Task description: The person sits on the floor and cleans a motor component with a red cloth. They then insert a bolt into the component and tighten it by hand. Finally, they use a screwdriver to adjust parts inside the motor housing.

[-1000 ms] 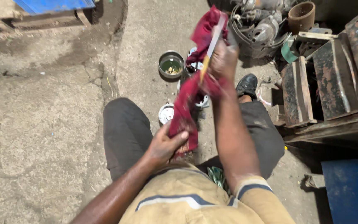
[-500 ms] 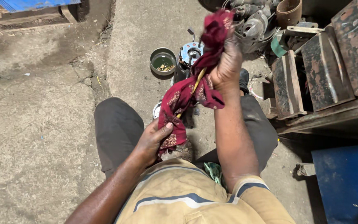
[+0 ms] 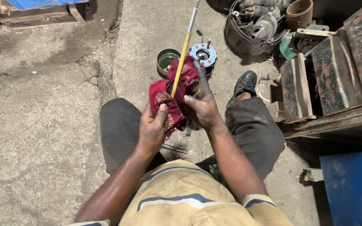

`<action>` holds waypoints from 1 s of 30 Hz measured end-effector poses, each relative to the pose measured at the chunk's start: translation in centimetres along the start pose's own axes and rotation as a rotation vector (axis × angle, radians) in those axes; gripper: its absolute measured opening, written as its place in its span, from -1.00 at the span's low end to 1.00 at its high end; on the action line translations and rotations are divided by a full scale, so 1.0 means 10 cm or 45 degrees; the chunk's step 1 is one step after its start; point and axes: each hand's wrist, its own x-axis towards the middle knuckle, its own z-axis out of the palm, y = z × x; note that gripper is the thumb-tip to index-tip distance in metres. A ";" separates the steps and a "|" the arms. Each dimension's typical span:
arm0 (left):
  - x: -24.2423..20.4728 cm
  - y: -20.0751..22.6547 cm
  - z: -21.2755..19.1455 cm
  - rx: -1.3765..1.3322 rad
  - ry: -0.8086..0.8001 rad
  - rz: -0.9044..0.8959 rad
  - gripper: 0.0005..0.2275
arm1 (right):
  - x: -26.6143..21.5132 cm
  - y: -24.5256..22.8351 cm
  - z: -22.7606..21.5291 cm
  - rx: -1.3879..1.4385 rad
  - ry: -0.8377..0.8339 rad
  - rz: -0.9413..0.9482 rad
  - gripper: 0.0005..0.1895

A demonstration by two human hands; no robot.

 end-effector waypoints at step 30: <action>-0.39 -0.10 0.03 0.752 0.008 0.102 -0.79 | 0.80 -0.53 -0.49 -0.512 0.816 -0.364 -0.34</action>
